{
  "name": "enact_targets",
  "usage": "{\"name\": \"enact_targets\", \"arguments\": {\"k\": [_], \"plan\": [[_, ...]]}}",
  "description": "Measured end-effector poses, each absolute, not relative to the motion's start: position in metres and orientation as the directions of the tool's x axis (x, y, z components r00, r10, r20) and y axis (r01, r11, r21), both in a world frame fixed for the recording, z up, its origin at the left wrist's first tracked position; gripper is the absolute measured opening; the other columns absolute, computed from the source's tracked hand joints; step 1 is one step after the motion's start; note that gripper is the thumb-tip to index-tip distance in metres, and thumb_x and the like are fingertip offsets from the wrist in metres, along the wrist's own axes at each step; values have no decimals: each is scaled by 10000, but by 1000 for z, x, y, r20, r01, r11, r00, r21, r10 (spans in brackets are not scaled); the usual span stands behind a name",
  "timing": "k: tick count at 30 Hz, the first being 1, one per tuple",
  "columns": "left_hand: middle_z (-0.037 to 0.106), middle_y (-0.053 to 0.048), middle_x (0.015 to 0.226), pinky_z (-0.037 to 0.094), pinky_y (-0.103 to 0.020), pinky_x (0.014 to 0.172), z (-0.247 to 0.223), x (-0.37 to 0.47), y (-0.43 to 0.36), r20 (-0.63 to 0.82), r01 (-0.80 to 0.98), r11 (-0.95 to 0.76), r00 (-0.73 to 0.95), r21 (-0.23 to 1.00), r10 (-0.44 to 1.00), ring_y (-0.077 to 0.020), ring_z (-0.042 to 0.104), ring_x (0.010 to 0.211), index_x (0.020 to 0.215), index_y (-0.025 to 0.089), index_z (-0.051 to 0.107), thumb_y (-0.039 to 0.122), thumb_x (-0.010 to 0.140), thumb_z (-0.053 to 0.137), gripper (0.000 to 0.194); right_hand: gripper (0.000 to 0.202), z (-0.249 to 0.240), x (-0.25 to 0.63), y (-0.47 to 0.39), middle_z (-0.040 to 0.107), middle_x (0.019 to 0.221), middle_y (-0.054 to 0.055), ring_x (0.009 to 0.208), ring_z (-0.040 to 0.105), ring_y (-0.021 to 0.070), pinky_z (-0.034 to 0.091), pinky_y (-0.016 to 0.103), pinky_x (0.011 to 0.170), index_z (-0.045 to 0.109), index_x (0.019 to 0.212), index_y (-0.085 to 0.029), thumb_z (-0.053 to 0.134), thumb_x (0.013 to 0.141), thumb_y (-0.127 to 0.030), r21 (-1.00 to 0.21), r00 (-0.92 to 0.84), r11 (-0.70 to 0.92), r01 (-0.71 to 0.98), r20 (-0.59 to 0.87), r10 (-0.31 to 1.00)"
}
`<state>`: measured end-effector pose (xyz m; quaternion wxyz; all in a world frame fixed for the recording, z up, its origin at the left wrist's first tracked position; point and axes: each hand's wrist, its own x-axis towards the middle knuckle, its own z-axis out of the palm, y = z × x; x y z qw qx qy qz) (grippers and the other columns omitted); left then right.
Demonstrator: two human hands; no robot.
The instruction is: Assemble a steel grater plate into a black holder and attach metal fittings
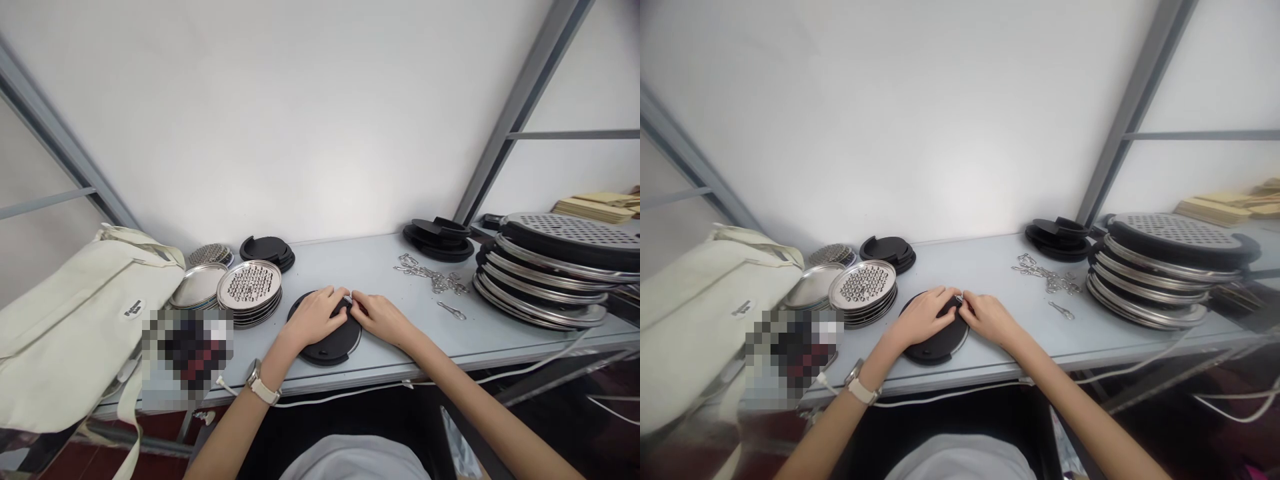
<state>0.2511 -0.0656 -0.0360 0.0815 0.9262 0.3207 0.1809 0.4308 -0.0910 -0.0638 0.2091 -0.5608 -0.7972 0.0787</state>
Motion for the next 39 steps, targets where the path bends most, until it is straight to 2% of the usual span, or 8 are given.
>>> {"name": "enact_targets", "arguments": {"k": [39], "plan": [[530, -35, 873, 423, -294, 757, -36, 251, -66, 269, 581, -769, 721, 268, 639, -182, 535, 817, 1059, 213, 471, 268, 888, 388, 198, 199, -68, 432, -89, 564, 628, 4, 535, 492, 130, 264, 228, 548, 490, 848, -193, 308, 906, -248, -325, -272, 340, 883, 237, 933]]}}
